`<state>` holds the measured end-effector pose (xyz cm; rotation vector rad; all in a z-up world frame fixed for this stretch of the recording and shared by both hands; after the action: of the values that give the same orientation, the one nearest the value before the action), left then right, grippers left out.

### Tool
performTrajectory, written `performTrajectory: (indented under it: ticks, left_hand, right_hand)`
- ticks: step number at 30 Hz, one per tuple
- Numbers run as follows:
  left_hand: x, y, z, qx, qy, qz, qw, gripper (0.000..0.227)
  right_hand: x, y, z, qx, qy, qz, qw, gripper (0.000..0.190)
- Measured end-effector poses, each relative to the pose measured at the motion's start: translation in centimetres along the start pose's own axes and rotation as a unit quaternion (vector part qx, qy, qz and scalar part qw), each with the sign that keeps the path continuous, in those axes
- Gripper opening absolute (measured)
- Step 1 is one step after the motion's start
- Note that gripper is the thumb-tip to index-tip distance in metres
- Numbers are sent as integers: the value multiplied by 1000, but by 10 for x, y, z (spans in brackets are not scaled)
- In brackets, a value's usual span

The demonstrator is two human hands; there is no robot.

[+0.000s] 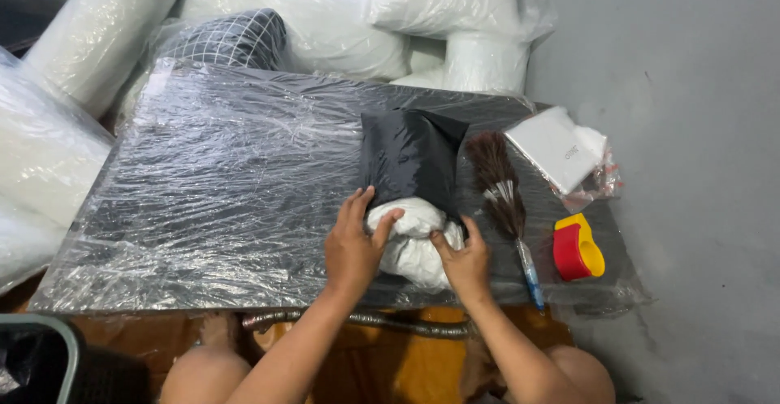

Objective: The person wraps a white pillow-like object in a white plastic bag, ties the bag, and secures it with tape. They then place the wrapped item into a black plastic bag.

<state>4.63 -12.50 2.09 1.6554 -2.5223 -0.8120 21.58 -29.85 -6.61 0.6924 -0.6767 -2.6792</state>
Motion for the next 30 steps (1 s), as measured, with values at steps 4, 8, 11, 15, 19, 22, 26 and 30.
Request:
performTrajectory:
  ticks: [4, 8, 11, 15, 19, 22, 26, 30]
  left_hand:
    - [-2, -9, 6, -71, -57, -68, 994, 57]
    - [1, -14, 5, -113, -94, -92, 985, 59]
    - [2, -4, -10, -75, -89, -30, 993, 62]
    - [-1, 7, -26, -6, -120, 89, 989, 81]
    - [-11, -4, 3, 48, -91, 140, 985, 79]
    - [-23, -1, 13, 72, -60, 103, 990, 76]
    - [-32, 0, 16, 77, -45, 71, 994, 65]
    - [-30, -10, 9, 35, -62, 67, 995, 62]
  right_hand:
    - [2, 6, 28, -24, 13, -55, 998, 40]
    - [3, 2, 9, -42, -11, -109, 993, 29]
    - [-4, 0, 1, -72, -15, -130, 989, 25]
    - [-19, -1, -38, -175, -66, -143, 972, 27]
    - [-24, 11, -31, -272, -35, 7, 962, 56]
    - [-14, 22, -15, -414, 38, 138, 899, 92]
    - [2, 27, 21, -316, 120, 318, 886, 127]
    - [6, 19, -22, -192, 149, 244, 939, 112]
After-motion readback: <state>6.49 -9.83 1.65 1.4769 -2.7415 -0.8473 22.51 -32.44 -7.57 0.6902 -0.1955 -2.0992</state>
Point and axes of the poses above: each hand's wrist, its own x-axis away from the middle knuckle, its own y-axis out of the back of the hand, z = x × y, the point moved 6 cm from there along -x, towards the middle knuckle, and after that the axes turned 13 degrees about y, right-handed, at the moved point
